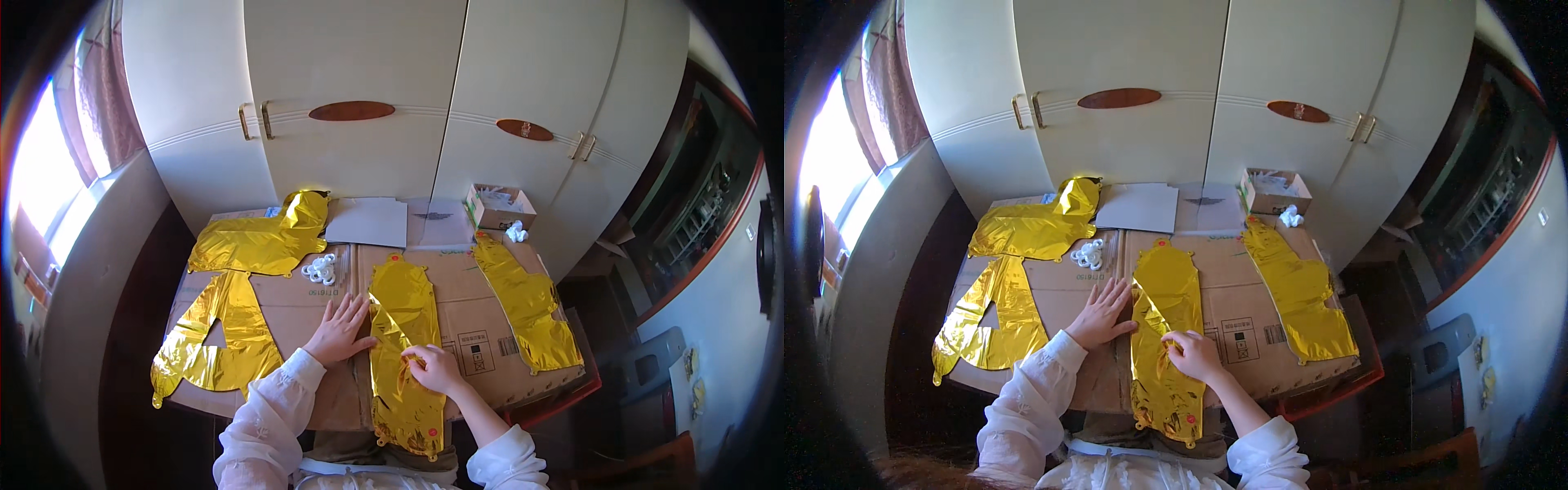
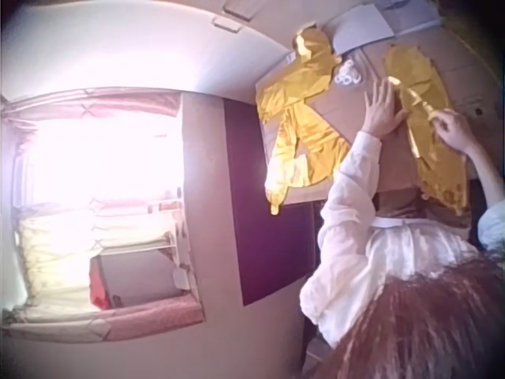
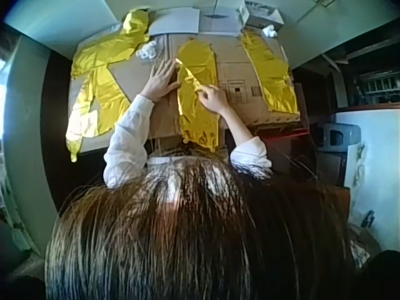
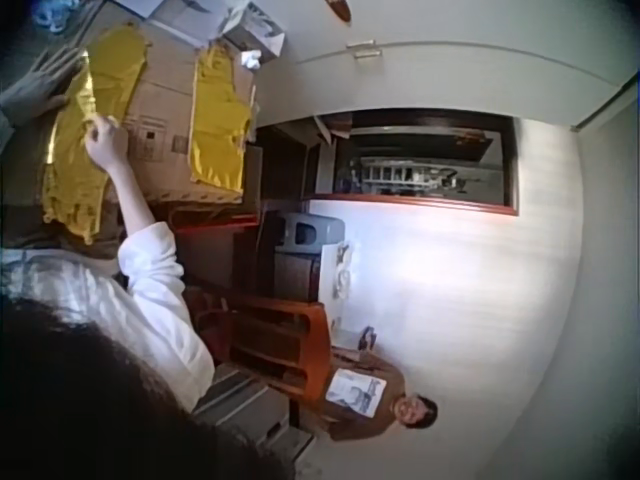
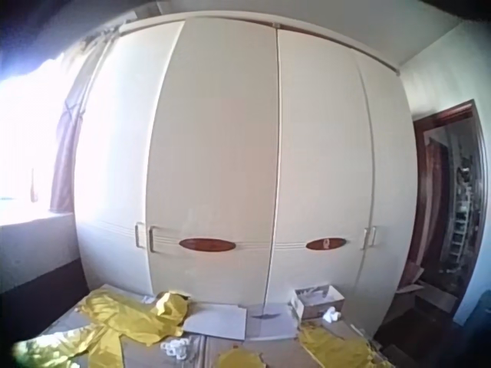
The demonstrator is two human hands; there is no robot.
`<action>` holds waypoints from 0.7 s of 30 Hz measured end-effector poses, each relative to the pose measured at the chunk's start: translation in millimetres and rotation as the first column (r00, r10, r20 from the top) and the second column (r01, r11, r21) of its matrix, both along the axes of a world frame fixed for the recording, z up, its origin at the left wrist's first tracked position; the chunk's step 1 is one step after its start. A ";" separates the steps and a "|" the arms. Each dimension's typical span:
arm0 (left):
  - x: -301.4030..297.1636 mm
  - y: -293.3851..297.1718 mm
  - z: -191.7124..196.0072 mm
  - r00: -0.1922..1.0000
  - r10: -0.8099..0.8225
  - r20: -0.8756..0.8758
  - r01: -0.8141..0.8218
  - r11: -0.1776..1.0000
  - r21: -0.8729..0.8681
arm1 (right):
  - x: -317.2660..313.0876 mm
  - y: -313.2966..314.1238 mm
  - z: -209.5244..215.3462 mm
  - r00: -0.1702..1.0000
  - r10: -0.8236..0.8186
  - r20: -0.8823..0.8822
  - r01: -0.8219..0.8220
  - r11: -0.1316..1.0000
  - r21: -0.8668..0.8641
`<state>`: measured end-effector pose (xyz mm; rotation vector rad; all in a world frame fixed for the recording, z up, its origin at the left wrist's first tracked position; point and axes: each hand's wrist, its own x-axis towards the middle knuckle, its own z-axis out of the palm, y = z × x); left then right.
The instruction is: The person is folding gold-colored foil sheets and placing them onto cardboard folders to be packaged.
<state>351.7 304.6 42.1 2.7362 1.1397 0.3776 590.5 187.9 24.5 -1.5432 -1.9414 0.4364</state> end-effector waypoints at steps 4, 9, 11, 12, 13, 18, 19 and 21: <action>9.7 -25.5 5.8 0.989 -0.142 -0.048 0.146 0.984 0.103 | 3.2 0.4 -5.3 1.000 0.008 0.029 -0.008 1.000 0.013; 7.6 -74.6 0.2 0.925 -0.347 -0.155 0.364 0.926 0.102 | 1.8 11.8 3.7 0.999 0.032 0.033 -0.037 0.982 0.184; 3.3 -82.0 -5.0 0.924 -0.345 -0.165 0.361 0.929 0.082 | -10.0 31.5 17.5 0.998 -0.066 -0.006 0.065 0.958 0.278; 3.1 -82.8 -6.1 0.924 -0.343 -0.168 0.360 0.929 0.085 | -13.0 44.7 24.1 0.997 -0.076 -0.003 0.075 0.975 0.208; 2.3 -83.4 -7.2 0.925 -0.340 -0.171 0.358 0.930 0.087 | -19.2 62.1 28.3 0.996 -0.082 -0.028 0.085 0.988 0.128; 4.6 -83.7 -12.4 0.932 -0.333 -0.141 0.349 0.930 0.115 | -48.7 147.8 10.2 0.974 -0.200 -0.108 0.169 0.954 -0.249; 4.2 -84.4 -13.0 0.933 -0.327 -0.152 0.347 0.929 0.127 | -51.6 158.5 3.6 0.981 -0.182 -0.071 0.161 0.959 -0.231; 6.3 -85.5 -13.3 0.931 -0.323 -0.167 0.347 0.927 0.140 | -53.7 172.9 -12.1 0.988 -0.153 0.010 0.151 0.966 -0.209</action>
